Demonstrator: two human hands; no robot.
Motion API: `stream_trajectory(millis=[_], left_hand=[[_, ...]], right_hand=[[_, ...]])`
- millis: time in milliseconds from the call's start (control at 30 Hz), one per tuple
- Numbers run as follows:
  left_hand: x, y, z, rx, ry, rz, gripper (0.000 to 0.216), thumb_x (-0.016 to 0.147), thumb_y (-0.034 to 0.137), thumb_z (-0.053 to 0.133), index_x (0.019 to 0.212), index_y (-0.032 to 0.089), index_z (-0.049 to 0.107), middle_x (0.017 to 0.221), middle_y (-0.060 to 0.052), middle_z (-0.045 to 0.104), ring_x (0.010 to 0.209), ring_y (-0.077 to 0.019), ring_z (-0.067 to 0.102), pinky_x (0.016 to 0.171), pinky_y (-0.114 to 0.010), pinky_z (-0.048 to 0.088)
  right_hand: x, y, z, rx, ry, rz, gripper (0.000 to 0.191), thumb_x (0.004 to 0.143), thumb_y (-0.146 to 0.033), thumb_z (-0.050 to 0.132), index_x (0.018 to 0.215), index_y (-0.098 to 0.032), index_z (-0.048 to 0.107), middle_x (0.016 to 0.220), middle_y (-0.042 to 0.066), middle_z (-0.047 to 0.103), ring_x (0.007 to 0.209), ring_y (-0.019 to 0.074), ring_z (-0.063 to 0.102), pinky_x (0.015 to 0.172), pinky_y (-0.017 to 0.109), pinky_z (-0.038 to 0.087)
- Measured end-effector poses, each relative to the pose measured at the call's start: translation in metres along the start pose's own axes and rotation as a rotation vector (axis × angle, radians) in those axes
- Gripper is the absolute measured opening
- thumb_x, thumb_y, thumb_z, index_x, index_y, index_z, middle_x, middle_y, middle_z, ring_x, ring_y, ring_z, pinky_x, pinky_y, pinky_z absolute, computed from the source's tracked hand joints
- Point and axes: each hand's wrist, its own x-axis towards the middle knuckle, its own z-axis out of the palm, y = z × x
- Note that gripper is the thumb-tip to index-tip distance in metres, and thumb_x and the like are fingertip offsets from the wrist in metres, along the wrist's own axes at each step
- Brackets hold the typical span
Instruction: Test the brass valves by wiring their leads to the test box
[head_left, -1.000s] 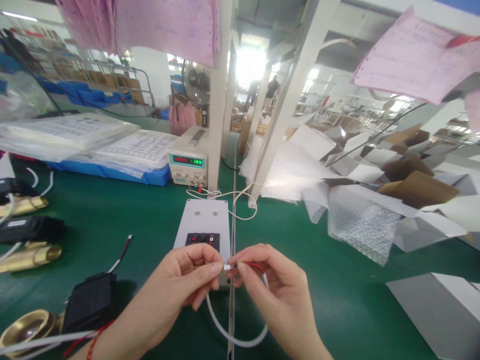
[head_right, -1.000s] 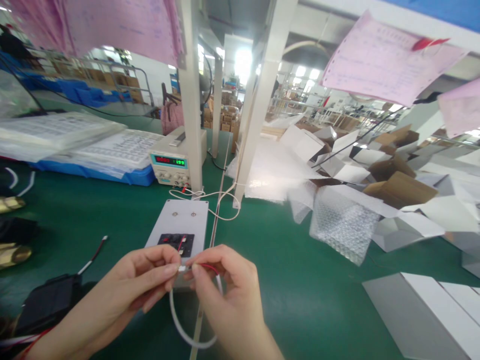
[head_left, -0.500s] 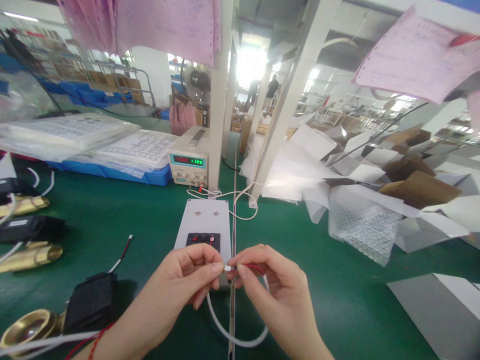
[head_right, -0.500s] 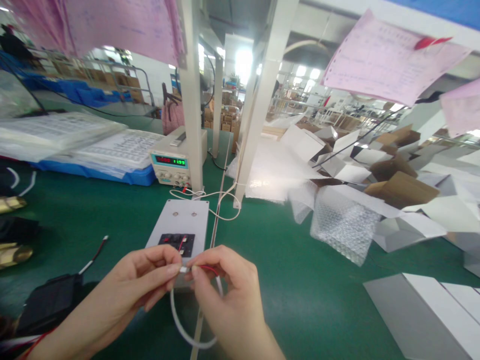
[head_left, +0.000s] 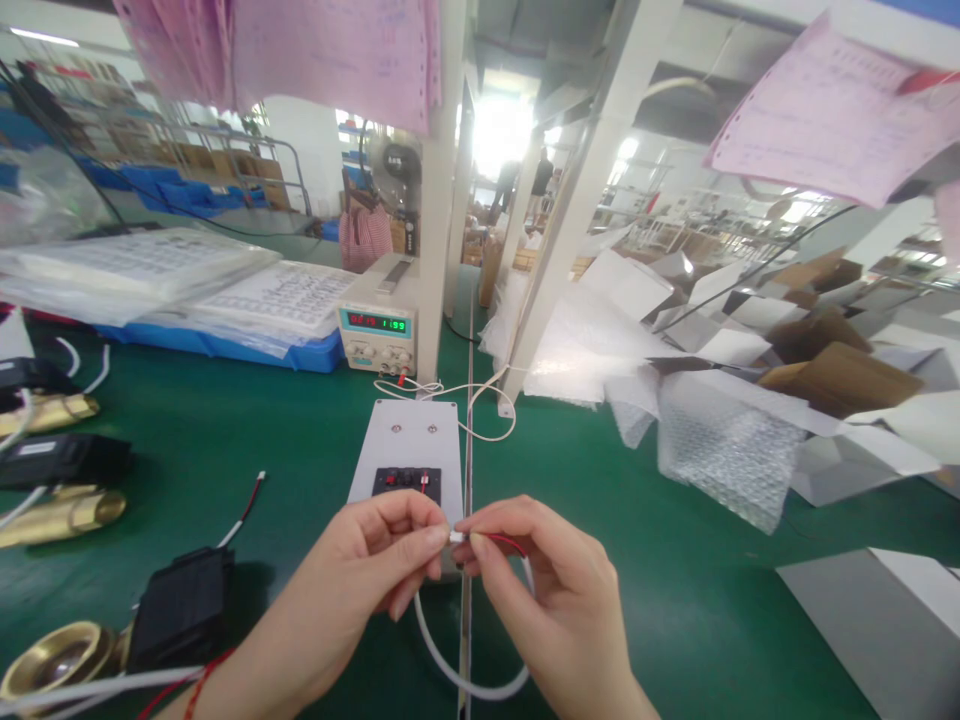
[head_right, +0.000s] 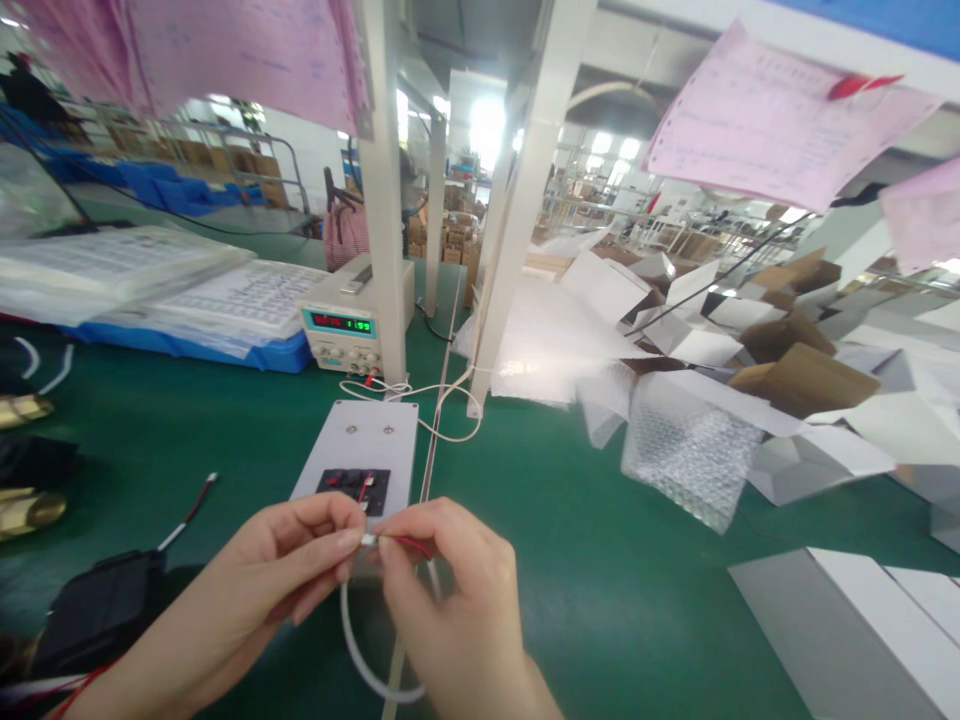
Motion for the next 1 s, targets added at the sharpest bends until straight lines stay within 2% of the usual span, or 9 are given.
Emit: stream_trajectory(millis=[133, 300, 700, 867, 1000], left_hand=[[0.0018, -0.0010, -0.0019, 0.025, -0.001, 0.030, 0.043, 0.072, 0.052, 0.085, 0.072, 0.015, 0.063, 0.057, 0.006, 0.054, 0.043, -0.0019, 0.033, 0.043, -0.018, 0.019], [0.0001, -0.0013, -0.0023, 0.050, -0.025, 0.083, 0.042, 0.075, 0.052, 0.082, 0.070, 0.015, 0.062, 0.058, 0.006, 0.054, 0.043, -0.0021, 0.034, 0.042, -0.018, 0.021], [-0.0005, -0.0027, -0.0005, 0.056, -0.020, 0.100, 0.040, 0.077, 0.050, 0.080, 0.073, 0.016, 0.061, 0.058, 0.006, 0.053, 0.041, -0.0022, 0.035, 0.043, -0.018, 0.024], [-0.0033, -0.0033, 0.0005, 0.051, -0.037, 0.110, 0.036, 0.081, 0.047, 0.077, 0.076, 0.015, 0.061, 0.060, 0.005, 0.056, 0.042, -0.0024, 0.039, 0.043, -0.017, 0.026], [-0.0060, -0.0023, 0.0035, 0.010, -0.046, 0.095, 0.040, 0.076, 0.050, 0.079, 0.076, 0.016, 0.058, 0.061, 0.005, 0.056, 0.042, -0.0030, 0.041, 0.043, -0.017, 0.027]], right_hand=[[-0.0002, -0.0004, 0.0009, 0.048, 0.008, 0.033, 0.016, 0.095, -0.011, 0.060, 0.091, -0.022, 0.072, 0.085, 0.003, 0.073, 0.071, 0.0192, 0.070, 0.065, 0.029, 0.059], [-0.0014, 0.0010, -0.0010, 0.071, -0.045, 0.049, 0.018, 0.098, -0.009, 0.060, 0.096, -0.023, 0.072, 0.090, 0.002, 0.074, 0.077, 0.0191, 0.071, 0.071, 0.029, 0.059], [-0.0021, 0.0043, -0.0023, 0.107, -0.042, 0.030, 0.020, 0.099, -0.008, 0.062, 0.098, -0.025, 0.072, 0.094, 0.003, 0.074, 0.080, 0.0205, 0.072, 0.072, 0.029, 0.060], [-0.0029, 0.0044, -0.0015, 0.119, -0.034, 0.067, 0.019, 0.099, -0.011, 0.062, 0.097, -0.026, 0.074, 0.087, 0.001, 0.073, 0.075, 0.0184, 0.071, 0.070, 0.024, 0.059], [-0.0039, 0.0013, 0.0014, 0.169, 0.033, 0.098, 0.015, 0.099, -0.017, 0.064, 0.094, -0.027, 0.075, 0.083, 0.000, 0.072, 0.071, 0.0166, 0.068, 0.068, 0.020, 0.057]])
